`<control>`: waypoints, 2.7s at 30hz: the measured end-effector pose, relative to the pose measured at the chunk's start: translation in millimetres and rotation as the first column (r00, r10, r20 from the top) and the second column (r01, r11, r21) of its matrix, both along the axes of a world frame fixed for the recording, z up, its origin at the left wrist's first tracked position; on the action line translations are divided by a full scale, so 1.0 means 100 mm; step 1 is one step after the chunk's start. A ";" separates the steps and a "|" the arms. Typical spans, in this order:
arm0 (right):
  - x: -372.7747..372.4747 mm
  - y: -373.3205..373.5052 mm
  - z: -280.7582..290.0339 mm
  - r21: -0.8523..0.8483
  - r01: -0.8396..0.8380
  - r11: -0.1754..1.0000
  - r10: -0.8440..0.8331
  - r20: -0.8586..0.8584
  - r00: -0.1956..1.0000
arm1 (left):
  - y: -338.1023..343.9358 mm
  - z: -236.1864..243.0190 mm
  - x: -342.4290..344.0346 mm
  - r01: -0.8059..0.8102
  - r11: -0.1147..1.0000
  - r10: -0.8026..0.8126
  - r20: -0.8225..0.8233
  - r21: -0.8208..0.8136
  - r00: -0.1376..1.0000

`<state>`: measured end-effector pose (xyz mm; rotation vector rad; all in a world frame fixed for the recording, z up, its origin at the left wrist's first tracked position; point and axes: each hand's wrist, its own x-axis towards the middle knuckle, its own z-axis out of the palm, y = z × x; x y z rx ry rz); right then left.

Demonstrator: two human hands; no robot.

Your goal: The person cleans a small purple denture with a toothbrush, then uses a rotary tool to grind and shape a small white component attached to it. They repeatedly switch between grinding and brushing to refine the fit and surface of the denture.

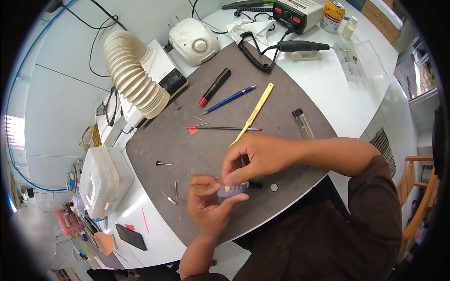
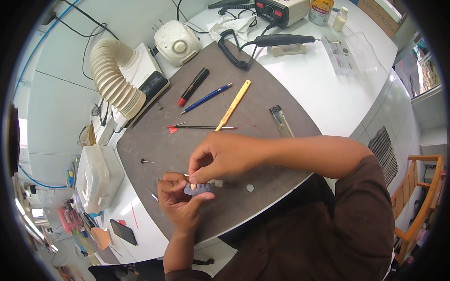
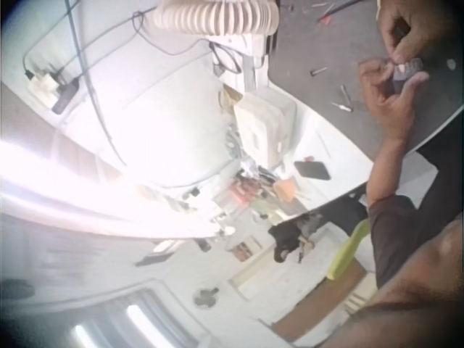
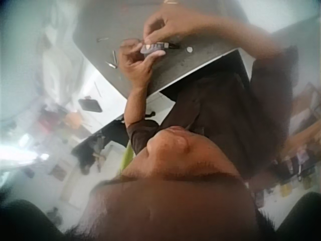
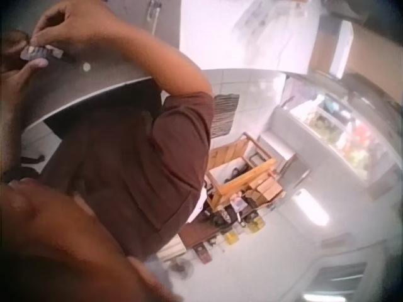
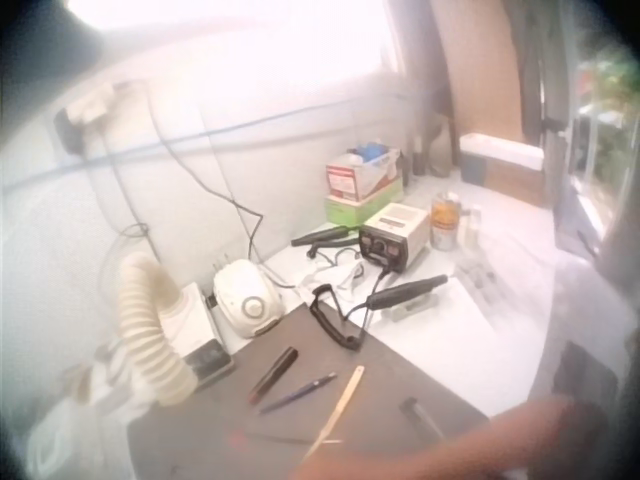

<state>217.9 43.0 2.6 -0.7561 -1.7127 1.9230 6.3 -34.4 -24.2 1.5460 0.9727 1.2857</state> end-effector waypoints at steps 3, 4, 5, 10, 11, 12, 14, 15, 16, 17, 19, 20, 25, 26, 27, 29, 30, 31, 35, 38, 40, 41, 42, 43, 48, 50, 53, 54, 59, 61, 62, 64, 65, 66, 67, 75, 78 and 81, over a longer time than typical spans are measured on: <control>0.00 0.00 0.01 0.008 -0.002 1.000 0.002 -0.012 1.000 | 0.00 0.00 0.01 0.004 1.000 -0.004 -0.015 0.028 1.000; 0.00 0.00 0.01 0.008 0.000 1.000 0.000 -0.016 1.000 | 0.00 0.00 0.01 0.006 0.999 -0.005 -0.021 0.037 1.000; 0.00 0.00 0.01 0.009 0.001 1.000 -0.001 -0.020 1.000 | 0.00 -0.01 0.01 0.004 0.999 -0.004 -0.018 0.035 1.000; 0.01 0.01 0.02 0.007 -0.015 1.000 0.015 0.003 1.000 | 0.00 -0.01 0.01 0.001 0.999 0.000 -0.030 0.044 1.000; 0.01 0.02 0.02 0.007 -0.022 1.000 0.021 0.011 1.000 | 0.00 -0.01 0.01 0.002 0.999 -0.001 -0.027 0.040 1.000; 0.01 0.01 0.01 0.006 -0.014 1.000 0.014 -0.009 1.000 | 0.00 -0.01 0.01 0.003 0.999 -0.002 -0.024 0.036 1.000; -0.01 0.00 -0.03 0.005 0.001 1.000 -0.001 -0.048 0.999 | 0.00 -0.01 0.01 0.002 1.000 -0.001 -0.016 0.027 1.000; -0.01 0.00 -0.02 0.005 -0.001 1.000 0.001 -0.041 0.999 | -0.01 0.00 0.02 0.000 1.000 0.000 -0.011 0.022 1.000; -0.01 0.00 0.00 0.005 -0.002 1.000 0.002 -0.035 0.999 | 0.00 0.01 0.03 -0.002 1.000 0.002 -0.006 0.016 1.000; 0.00 0.00 0.01 0.006 0.000 1.000 0.000 -0.027 1.000 | 0.01 0.03 0.04 -0.003 1.000 0.004 -0.022 0.004 1.000; 0.01 -0.01 -0.01 0.014 0.014 1.000 -0.014 -0.014 1.000 | 0.03 0.08 0.06 -0.005 1.000 0.004 -0.055 -0.020 0.999; 0.01 -0.01 -0.02 0.021 0.018 1.000 -0.018 -0.008 1.000 | 0.04 0.09 0.06 0.000 1.000 0.000 -0.075 -0.001 0.997; 0.29 0.24 0.04 0.775 0.164 0.610 -0.447 0.166 0.879 | 0.06 0.07 0.05 -0.015 0.997 0.019 0.051 -0.079 0.998; 0.40 0.29 0.09 0.829 0.102 0.549 -0.501 0.229 0.835 | 0.07 0.05 0.04 -0.033 0.996 0.036 0.039 -0.079 0.999; 0.51 0.33 0.13 0.873 0.033 0.487 -0.555 0.281 0.783 | 0.10 0.03 0.01 -0.051 0.996 0.054 0.026 -0.079 0.998; 0.64 0.39 0.15 0.865 -0.112 0.489 -0.571 0.415 0.708 | 0.14 0.04 -0.04 -0.101 0.993 0.097 -0.054 -0.063 0.994; 0.65 0.41 0.13 0.851 -0.152 0.502 -0.535 0.444 0.719 | 0.15 0.07 -0.07 -0.130 0.990 0.124 -0.119 -0.045 0.985; 0.65 0.43 0.09 0.836 -0.192 0.514 -0.497 0.473 0.728 | 0.15 0.09 -0.09 -0.160 0.987 0.152 -0.183 -0.026 0.971; 0.61 0.46 0.03 0.872 -0.193 0.449 -0.503 0.425 0.753 | 0.18 0.07 -0.13 -0.113 0.991 0.103 -0.130 -0.075 0.986; 0.59 0.45 0.15 0.856 -0.011 0.516 -0.548 0.341 0.764 | 0.19 0.06 -0.11 -0.110 0.982 0.104 -0.044 -0.153 0.994; 0.51 0.42 0.18 0.819 0.077 0.568 -0.425 0.212 0.880 | 0.18 0.07 -0.11 -0.098 0.963 0.110 0.033 -0.249 0.993; 0.47 0.39 0.18 0.794 0.116 0.597 -0.363 0.138 0.922 | 0.17 0.07 -0.10 -0.096 0.955 0.120 0.070 -0.282 0.990; 0.41 0.33 0.18 0.795 0.046 0.605 -0.306 0.179 0.935 | 0.17 0.08 -0.08 -0.092 0.945 0.132 0.106 -0.314 0.986; 0.33 0.26 0.17 0.793 -0.024 0.609 -0.248 0.220 0.944 | 0.16 0.09 -0.08 -0.087 0.934 0.144 0.143 -0.346 0.979; 0.44 0.38 0.08 0.747 0.003 0.665 -0.206 0.180 0.962 | 0.16 0.15 -0.10 -0.094 0.958 0.127 0.108 -0.271 0.986; 0.28 0.27 0.03 0.824 -0.038 0.565 -0.209 0.187 0.960 | 0.16 0.14 -0.09 -0.108 0.969 0.119 0.036 -0.220 0.992; 0.26 0.28 0.02 0.865 -0.049 0.499 -0.215 0.179 0.960 | 0.15 0.12 -0.09 -0.101 0.979 0.093 -0.055 -0.175 0.994; 0.29 0.32 0.04 0.869 -0.042 0.493 -0.218 0.170 0.961 | 0.14 0.14 -0.08 -0.103 0.970 0.104 -0.009 -0.221 0.995; 0.28 0.26 0.05 0.881 -0.043 0.471 -0.258 0.185 0.948 | 0.16 0.08 -0.09 -0.081 0.982 0.086 0.021 -0.169 0.996; 0.36 0.33 0.02 0.859 -0.018 0.511 -0.243 0.165 0.956 | 0.16 0.09 -0.11 -0.096 0.985 0.098 0.007 -0.145 0.995; 0.38 0.36 0.02 0.848 -0.011 0.530 -0.233 0.158 0.960 | 0.16 0.10 -0.09 -0.098 0.981 0.102 0.016 -0.166 0.995; 0.31 0.28 0.06 0.883 -0.015 0.468 -0.269 0.159 0.950 | 0.16 0.13 -0.07 -0.102 0.973 0.111 0.033 -0.207 0.993; 0.28 0.24 0.07 0.898 -0.016 0.439 -0.288 0.157 0.945 | 0.16 0.12 -0.08 -0.102 0.979 0.105 0.010 -0.176 0.994; 0.27 0.24 0.07 0.894 -0.027 0.447 -0.274 0.166 0.947 | 0.17 0.10 -0.09 -0.101 0.984 0.100 -0.013 -0.144 0.995; 0.26 0.25 0.07 0.890 -0.038 0.454 -0.261 0.174 0.950 | 0.17 0.09 -0.10 -0.098 0.989 0.095 -0.037 -0.112 0.995; 0.27 0.22 0.21 0.589 0.186 0.786 -0.330 0.146 0.933 | 0.18 0.10 -0.13 -0.004 0.987 0.025 0.129 -0.164 0.991; 0.15 0.16 0.12 0.595 0.142 0.791 -0.253 0.106 0.962 | 0.13 0.08 -0.13 -0.021 0.982 0.046 0.134 -0.185 0.990; 0.11 0.13 0.08 0.558 0.076 0.826 -0.178 0.131 0.975 | 0.12 0.10 -0.13 -0.018 0.985 0.038 0.112 -0.169 0.993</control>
